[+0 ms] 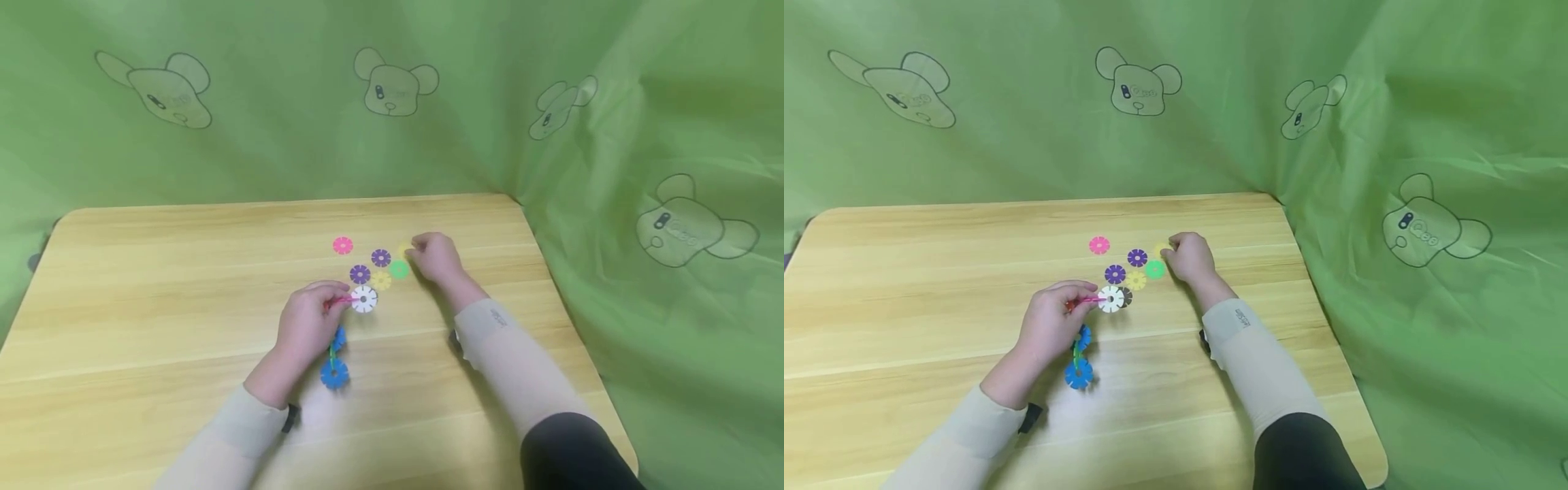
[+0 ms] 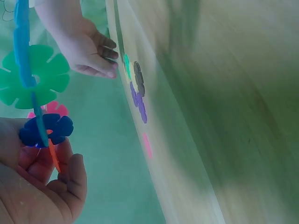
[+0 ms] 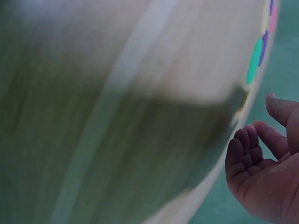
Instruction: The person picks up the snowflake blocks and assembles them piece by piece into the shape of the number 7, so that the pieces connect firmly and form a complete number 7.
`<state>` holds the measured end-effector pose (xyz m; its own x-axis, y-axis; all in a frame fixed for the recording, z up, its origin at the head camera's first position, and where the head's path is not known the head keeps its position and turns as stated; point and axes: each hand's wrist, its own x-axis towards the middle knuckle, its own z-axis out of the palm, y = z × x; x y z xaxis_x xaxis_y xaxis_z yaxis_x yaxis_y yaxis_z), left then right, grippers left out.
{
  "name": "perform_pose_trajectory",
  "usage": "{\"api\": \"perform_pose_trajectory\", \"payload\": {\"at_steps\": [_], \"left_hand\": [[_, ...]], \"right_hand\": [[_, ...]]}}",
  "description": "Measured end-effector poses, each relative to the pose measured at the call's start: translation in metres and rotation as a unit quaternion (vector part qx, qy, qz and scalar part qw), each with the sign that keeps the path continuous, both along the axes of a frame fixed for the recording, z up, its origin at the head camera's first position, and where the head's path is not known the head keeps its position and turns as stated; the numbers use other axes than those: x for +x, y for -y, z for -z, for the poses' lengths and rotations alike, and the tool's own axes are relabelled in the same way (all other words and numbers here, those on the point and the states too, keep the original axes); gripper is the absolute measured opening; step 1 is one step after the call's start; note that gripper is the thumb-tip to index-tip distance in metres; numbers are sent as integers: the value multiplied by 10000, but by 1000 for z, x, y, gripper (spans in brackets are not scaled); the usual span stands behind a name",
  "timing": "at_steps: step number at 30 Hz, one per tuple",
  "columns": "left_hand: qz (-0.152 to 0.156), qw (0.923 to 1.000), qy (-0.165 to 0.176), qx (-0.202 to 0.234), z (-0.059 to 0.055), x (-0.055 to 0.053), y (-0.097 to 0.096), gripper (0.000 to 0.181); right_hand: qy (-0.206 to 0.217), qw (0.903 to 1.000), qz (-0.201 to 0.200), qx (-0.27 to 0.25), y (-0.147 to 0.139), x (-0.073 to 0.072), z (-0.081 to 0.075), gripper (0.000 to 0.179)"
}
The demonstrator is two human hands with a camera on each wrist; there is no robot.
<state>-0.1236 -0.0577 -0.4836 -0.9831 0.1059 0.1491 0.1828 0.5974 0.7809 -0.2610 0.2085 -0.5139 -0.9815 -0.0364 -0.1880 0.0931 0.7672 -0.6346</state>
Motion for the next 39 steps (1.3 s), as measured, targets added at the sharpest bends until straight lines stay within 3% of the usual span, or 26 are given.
{"api": "perform_pose_trajectory", "payload": {"at_steps": [16,27,33,39], "left_hand": [[-13,10000,87,-44,-2,-1,1,6],[-75,9998,167,5,0,0,1,8],[-143,9997,212,34,-3,1,2,8],[-187,9993,306,85,-5,1,3,8]], "right_hand": [[177,9984,145,520,5,-4,4,49],[105,9982,584,105,7,-3,14,46],[-69,9958,835,-360,-2,-2,17,37],[57,9902,1009,-966,-8,3,11,32]]}}
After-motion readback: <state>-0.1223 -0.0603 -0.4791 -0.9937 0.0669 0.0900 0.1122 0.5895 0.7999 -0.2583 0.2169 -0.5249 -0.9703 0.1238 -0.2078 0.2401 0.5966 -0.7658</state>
